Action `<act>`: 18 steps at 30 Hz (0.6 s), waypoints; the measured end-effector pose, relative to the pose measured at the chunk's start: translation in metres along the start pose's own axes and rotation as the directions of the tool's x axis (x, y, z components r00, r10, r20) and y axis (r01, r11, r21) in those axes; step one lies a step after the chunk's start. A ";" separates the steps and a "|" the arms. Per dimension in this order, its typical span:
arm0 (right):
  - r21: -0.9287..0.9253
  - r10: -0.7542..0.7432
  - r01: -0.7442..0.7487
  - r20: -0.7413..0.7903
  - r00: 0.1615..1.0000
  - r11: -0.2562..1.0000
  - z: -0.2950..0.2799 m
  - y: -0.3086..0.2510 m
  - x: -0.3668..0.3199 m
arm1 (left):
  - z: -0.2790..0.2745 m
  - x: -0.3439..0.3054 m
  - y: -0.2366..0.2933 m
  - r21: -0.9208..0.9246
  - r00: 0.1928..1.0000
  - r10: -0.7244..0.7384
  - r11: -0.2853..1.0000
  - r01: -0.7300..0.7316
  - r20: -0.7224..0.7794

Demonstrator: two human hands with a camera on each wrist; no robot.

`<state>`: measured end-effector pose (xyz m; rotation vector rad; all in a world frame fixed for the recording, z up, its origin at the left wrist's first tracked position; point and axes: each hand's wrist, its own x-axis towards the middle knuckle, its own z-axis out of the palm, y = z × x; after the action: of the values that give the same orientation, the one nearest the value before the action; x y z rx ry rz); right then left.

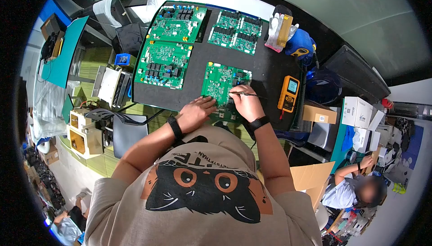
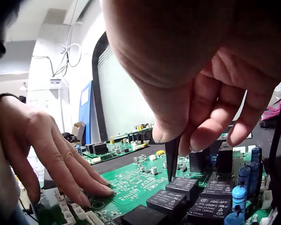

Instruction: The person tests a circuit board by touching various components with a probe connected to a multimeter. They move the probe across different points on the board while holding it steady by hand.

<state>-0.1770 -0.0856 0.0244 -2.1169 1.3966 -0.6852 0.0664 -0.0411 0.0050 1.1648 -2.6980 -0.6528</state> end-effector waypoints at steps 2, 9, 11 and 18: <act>0.012 -0.004 0.004 -0.010 1.000 1.000 0.001 0.000 0.000 | 0.000 0.000 0.000 0.003 1.000 0.002 1.000 -0.002 0.000; 0.028 0.005 -0.005 -0.006 1.000 1.000 -0.001 -0.003 -0.002 | 0.001 0.000 0.000 0.005 1.000 0.003 1.000 -0.003 -0.011; 0.044 0.020 -0.019 -0.017 1.000 0.999 -0.001 -0.004 -0.002 | 0.001 0.000 -0.001 0.014 1.000 0.005 1.000 -0.005 -0.010; 0.034 0.016 -0.015 -0.008 1.000 0.999 0.000 -0.003 -0.003 | 0.002 0.000 -0.001 0.017 1.000 0.006 1.000 -0.006 -0.016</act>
<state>-0.1762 -0.0817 0.0257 -2.0769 1.3950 -0.7080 0.0664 -0.0410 0.0026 1.1601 -2.6984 -0.6179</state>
